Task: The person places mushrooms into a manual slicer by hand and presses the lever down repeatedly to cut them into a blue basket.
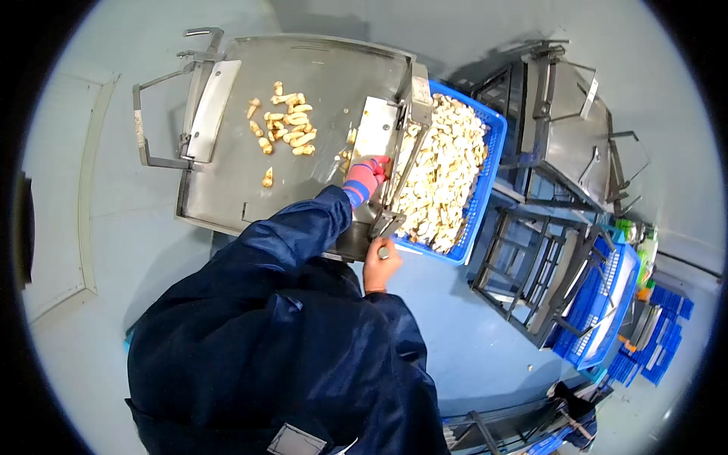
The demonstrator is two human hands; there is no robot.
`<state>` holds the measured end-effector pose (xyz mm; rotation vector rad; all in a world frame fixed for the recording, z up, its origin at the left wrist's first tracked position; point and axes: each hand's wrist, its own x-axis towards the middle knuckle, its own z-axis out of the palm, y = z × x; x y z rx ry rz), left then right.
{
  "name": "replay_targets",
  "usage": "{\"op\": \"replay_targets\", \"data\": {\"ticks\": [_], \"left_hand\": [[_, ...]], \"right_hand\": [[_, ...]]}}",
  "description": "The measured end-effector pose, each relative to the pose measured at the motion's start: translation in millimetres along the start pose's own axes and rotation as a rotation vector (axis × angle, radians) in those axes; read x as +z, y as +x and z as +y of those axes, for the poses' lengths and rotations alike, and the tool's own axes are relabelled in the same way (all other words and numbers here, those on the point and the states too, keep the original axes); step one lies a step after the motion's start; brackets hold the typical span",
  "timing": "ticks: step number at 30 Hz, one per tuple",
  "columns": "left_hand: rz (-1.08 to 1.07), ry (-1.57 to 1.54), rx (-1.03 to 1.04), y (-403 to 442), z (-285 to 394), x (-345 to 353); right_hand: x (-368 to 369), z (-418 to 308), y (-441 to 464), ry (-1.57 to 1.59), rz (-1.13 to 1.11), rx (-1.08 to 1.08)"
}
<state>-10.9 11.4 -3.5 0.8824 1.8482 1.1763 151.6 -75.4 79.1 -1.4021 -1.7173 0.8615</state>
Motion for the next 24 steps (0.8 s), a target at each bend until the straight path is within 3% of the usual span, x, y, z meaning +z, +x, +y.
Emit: {"op": "replay_targets", "data": {"ticks": [3,5,6,9,10,13,15,20,24], "left_hand": [[-0.037,-0.063,-0.005,7,2,-6],[-0.037,-0.066,-0.093,3,10,-8],[0.076,0.071,0.056,0,6,-4],[0.015,0.193,0.022,4,7,-2],[-0.027,0.046,-0.001,3,9,-5],[-0.067,0.174,-0.050,6,12,-7],[0.047,0.270,0.081,2,4,-3],[-0.094,0.261,-0.053,4,24,-11],[0.175,0.181,0.070,11,2,14]], "right_hand": [[4,21,-8,0.076,-0.069,0.130],[-8,-30,10,-0.010,-0.012,0.098],[-14,-51,18,-0.019,-0.036,0.131],[-1,1,-4,0.011,-0.044,0.069],[4,1,-6,0.067,-0.098,0.174],[-1,10,-2,0.021,-0.046,0.126],[-12,-50,20,-0.037,0.003,0.062],[5,24,-10,0.052,-0.111,0.115],[6,31,-14,0.124,-0.113,0.185]]}}
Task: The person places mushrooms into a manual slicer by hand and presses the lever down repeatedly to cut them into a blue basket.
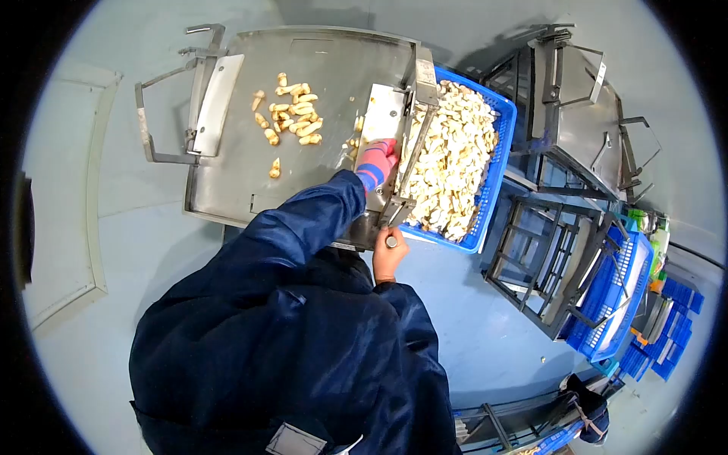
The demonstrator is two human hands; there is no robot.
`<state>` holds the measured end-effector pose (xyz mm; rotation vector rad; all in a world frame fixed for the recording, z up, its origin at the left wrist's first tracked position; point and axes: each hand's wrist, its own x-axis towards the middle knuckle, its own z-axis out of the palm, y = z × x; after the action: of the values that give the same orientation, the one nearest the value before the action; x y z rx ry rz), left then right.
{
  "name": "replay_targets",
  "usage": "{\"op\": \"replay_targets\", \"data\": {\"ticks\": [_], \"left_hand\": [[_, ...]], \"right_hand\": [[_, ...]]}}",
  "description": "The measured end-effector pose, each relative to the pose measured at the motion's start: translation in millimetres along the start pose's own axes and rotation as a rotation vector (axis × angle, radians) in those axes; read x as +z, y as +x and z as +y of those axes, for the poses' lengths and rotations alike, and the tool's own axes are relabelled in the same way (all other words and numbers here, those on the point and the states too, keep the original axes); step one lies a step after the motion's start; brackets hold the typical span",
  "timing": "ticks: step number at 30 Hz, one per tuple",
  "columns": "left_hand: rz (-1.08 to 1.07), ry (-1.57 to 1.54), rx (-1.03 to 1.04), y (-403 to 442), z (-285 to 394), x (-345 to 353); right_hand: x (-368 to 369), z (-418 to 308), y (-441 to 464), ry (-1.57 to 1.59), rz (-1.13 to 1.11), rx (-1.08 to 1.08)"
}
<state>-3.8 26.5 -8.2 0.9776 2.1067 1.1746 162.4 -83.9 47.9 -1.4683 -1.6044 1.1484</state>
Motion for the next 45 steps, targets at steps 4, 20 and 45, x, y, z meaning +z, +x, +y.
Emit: {"op": "replay_targets", "data": {"ticks": [4,20,45], "left_hand": [[-0.001,-0.444,-0.139,8,25,3],[0.123,0.192,0.045,-60,-27,-130],[-0.163,-0.122,0.041,5,-38,9]], "right_hand": [[-3,-14,1,0.012,0.000,0.009],[-11,-48,9,-0.049,0.036,-0.050],[-3,-34,10,-0.043,0.086,-0.242]]}}
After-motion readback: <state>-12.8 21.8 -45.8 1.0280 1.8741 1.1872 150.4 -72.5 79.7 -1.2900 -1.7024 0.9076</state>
